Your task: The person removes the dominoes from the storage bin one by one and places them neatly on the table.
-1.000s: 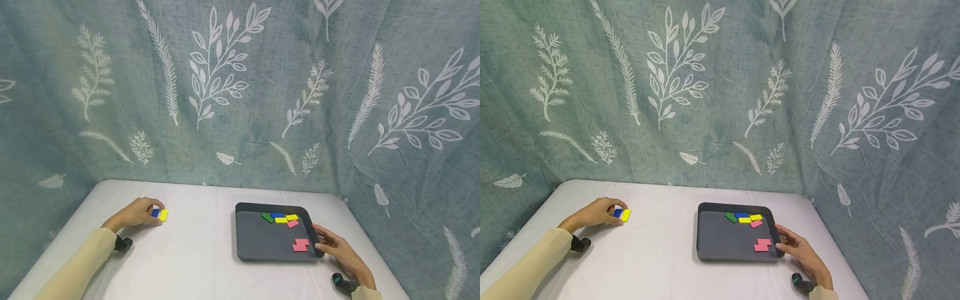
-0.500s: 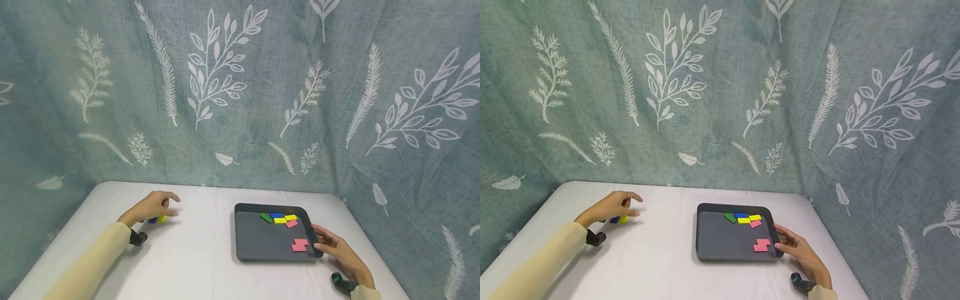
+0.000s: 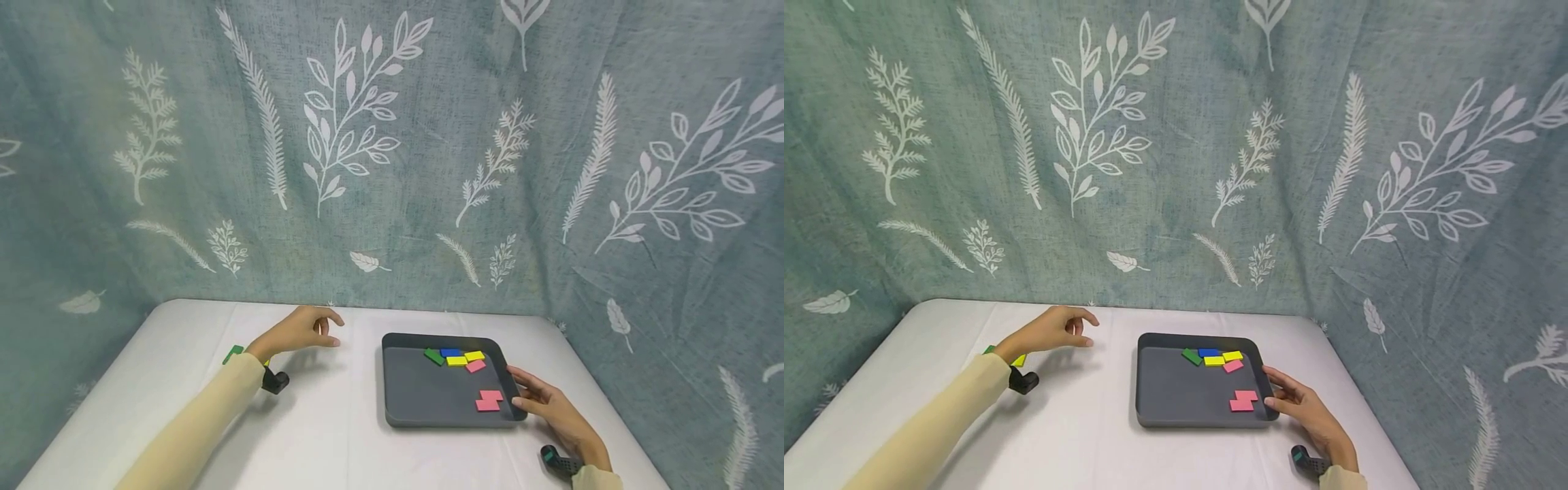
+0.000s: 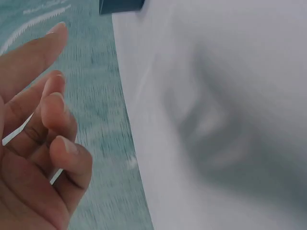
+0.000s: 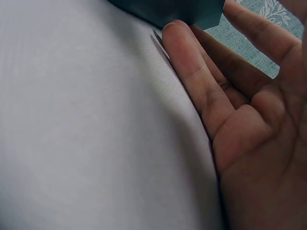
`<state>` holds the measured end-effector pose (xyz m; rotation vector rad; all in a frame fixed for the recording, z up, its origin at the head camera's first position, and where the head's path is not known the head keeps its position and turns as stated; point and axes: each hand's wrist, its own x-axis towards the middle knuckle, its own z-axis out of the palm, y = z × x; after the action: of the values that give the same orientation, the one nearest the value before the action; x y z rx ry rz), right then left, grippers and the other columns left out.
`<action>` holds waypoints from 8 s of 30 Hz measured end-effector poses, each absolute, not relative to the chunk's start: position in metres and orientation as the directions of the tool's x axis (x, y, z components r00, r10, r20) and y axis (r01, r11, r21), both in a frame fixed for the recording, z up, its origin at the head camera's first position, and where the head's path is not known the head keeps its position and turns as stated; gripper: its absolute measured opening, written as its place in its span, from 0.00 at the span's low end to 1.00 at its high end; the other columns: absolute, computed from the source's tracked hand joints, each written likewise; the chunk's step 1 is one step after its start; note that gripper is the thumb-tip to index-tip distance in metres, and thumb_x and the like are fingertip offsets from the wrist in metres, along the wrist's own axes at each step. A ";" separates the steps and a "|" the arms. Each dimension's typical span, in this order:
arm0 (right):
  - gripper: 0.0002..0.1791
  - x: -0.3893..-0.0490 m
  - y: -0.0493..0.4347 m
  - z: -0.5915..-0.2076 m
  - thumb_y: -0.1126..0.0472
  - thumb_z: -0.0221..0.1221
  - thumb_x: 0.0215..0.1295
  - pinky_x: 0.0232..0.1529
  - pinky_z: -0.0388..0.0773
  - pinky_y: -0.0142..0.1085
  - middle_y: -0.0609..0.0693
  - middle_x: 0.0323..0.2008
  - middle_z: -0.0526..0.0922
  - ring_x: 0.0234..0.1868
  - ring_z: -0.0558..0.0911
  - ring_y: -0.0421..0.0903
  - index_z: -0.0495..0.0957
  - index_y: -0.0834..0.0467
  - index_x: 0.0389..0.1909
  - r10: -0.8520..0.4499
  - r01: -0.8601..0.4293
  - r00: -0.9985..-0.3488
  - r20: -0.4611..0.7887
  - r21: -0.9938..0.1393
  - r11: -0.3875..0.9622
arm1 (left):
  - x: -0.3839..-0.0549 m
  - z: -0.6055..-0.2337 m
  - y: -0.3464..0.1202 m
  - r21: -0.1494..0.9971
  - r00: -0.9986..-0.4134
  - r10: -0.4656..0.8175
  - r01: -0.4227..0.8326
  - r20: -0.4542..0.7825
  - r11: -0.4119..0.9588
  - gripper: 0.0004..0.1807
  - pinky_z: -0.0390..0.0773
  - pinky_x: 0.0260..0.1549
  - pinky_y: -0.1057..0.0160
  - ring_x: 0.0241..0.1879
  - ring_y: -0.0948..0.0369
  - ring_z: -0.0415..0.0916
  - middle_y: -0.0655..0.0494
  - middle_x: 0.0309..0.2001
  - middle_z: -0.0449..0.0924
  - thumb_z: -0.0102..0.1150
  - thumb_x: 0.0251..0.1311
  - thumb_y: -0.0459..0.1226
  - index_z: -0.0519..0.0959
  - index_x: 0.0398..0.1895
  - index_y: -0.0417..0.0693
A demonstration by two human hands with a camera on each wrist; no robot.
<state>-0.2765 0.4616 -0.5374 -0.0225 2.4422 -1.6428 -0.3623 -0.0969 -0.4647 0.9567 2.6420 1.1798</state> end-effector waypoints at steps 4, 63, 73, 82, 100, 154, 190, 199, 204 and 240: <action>0.42 -0.276 0.463 -0.538 0.53 0.69 0.67 0.70 0.59 0.62 0.59 0.77 0.61 0.74 0.64 0.62 0.63 0.49 0.79 -0.115 0.100 -0.981 -0.155 -0.918 0.384 | -0.368 -0.460 -0.075 0.694 -0.770 0.619 0.530 0.153 0.488 0.19 0.75 0.34 0.60 0.29 0.60 0.73 0.57 0.32 0.78 0.73 0.63 0.43 0.83 0.56 0.52; 0.39 -0.276 0.465 -0.539 0.54 0.71 0.65 0.63 0.68 0.50 0.55 0.75 0.67 0.60 0.76 0.53 0.68 0.47 0.76 -0.124 0.087 -0.982 -0.142 -0.923 0.374 | -0.379 -0.474 0.145 0.818 -0.664 0.738 0.487 0.118 0.307 0.13 0.81 0.32 0.63 0.38 0.45 0.84 0.56 0.35 0.81 0.68 0.68 0.37 0.84 0.54 0.50; 0.39 -0.274 0.469 -0.538 0.54 0.71 0.65 0.64 0.66 0.52 0.55 0.75 0.67 0.61 0.75 0.53 0.68 0.47 0.76 -0.123 0.061 -0.985 -0.119 -0.916 0.396 | -0.384 -0.493 0.153 0.744 -0.672 0.735 0.537 0.092 0.397 0.18 0.77 0.32 0.67 0.26 0.66 0.76 0.59 0.30 0.80 0.71 0.63 0.33 0.84 0.55 0.39; 0.38 -0.274 0.470 -0.537 0.56 0.70 0.66 0.62 0.68 0.46 0.55 0.75 0.67 0.60 0.76 0.54 0.68 0.47 0.76 -0.143 0.056 -0.983 -0.116 -0.928 0.368 | -0.381 -0.501 0.156 0.625 -0.693 0.718 0.586 0.058 0.515 0.17 0.74 0.30 0.69 0.24 0.68 0.72 0.62 0.25 0.79 0.71 0.64 0.36 0.85 0.54 0.38; 0.39 -0.275 0.472 -0.538 0.54 0.72 0.64 0.65 0.64 0.53 0.54 0.75 0.67 0.61 0.74 0.54 0.69 0.45 0.75 -0.112 0.082 -0.985 -0.133 -0.924 0.372 | -0.378 -0.509 0.159 0.627 -0.699 0.714 0.575 0.042 0.527 0.07 0.73 0.29 0.69 0.24 0.68 0.71 0.63 0.25 0.78 0.75 0.60 0.37 0.86 0.39 0.48; 0.39 -0.275 0.467 -0.536 0.55 0.72 0.64 0.62 0.67 0.47 0.53 0.75 0.67 0.60 0.75 0.54 0.69 0.46 0.75 -0.123 0.074 -0.984 -0.126 -0.930 0.359 | -0.383 -0.497 0.154 0.701 -0.669 0.743 0.542 0.027 0.463 0.23 0.69 0.21 0.69 0.15 0.66 0.66 0.60 0.16 0.72 0.76 0.59 0.41 0.83 0.56 0.44; 0.41 -0.275 0.462 -0.539 0.52 0.73 0.62 0.66 0.65 0.55 0.54 0.75 0.66 0.63 0.74 0.54 0.68 0.46 0.76 -0.089 0.121 -0.982 -0.165 -0.921 0.370 | -0.380 -0.464 0.071 0.740 -0.695 0.701 0.555 0.160 0.380 0.24 0.77 0.38 0.61 0.35 0.57 0.77 0.59 0.36 0.80 0.76 0.59 0.43 0.81 0.57 0.53; 0.42 -0.276 0.463 -0.536 0.52 0.72 0.64 0.62 0.65 0.52 0.56 0.76 0.64 0.61 0.75 0.53 0.66 0.48 0.77 -0.106 0.107 -0.982 -0.159 -0.915 0.390 | -0.378 -0.458 0.046 0.727 -0.712 0.685 0.550 0.152 0.410 0.24 0.77 0.34 0.61 0.32 0.59 0.76 0.59 0.37 0.79 0.76 0.59 0.46 0.81 0.57 0.54; 0.42 -0.276 0.463 -0.536 0.52 0.72 0.64 0.63 0.65 0.51 0.56 0.76 0.64 0.61 0.74 0.53 0.66 0.49 0.77 -0.099 0.114 -0.982 -0.162 -0.918 0.380 | -0.377 -0.456 0.034 0.726 -0.718 0.678 0.550 0.159 0.412 0.24 0.77 0.33 0.59 0.32 0.57 0.76 0.59 0.36 0.79 0.75 0.59 0.46 0.81 0.57 0.53; 0.42 -0.277 0.466 -0.540 0.52 0.71 0.64 0.66 0.63 0.58 0.57 0.75 0.65 0.63 0.73 0.54 0.66 0.48 0.77 -0.085 0.115 -0.983 -0.162 -0.910 0.399 | -0.364 -0.469 -0.043 0.693 -0.782 0.593 0.535 0.191 0.483 0.24 0.75 0.33 0.62 0.29 0.61 0.74 0.61 0.35 0.78 0.76 0.58 0.46 0.81 0.56 0.54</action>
<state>-0.2773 0.4658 -0.5396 0.0266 2.4704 -1.6281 -0.3641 -0.0432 -0.4688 1.0063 2.6405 1.1923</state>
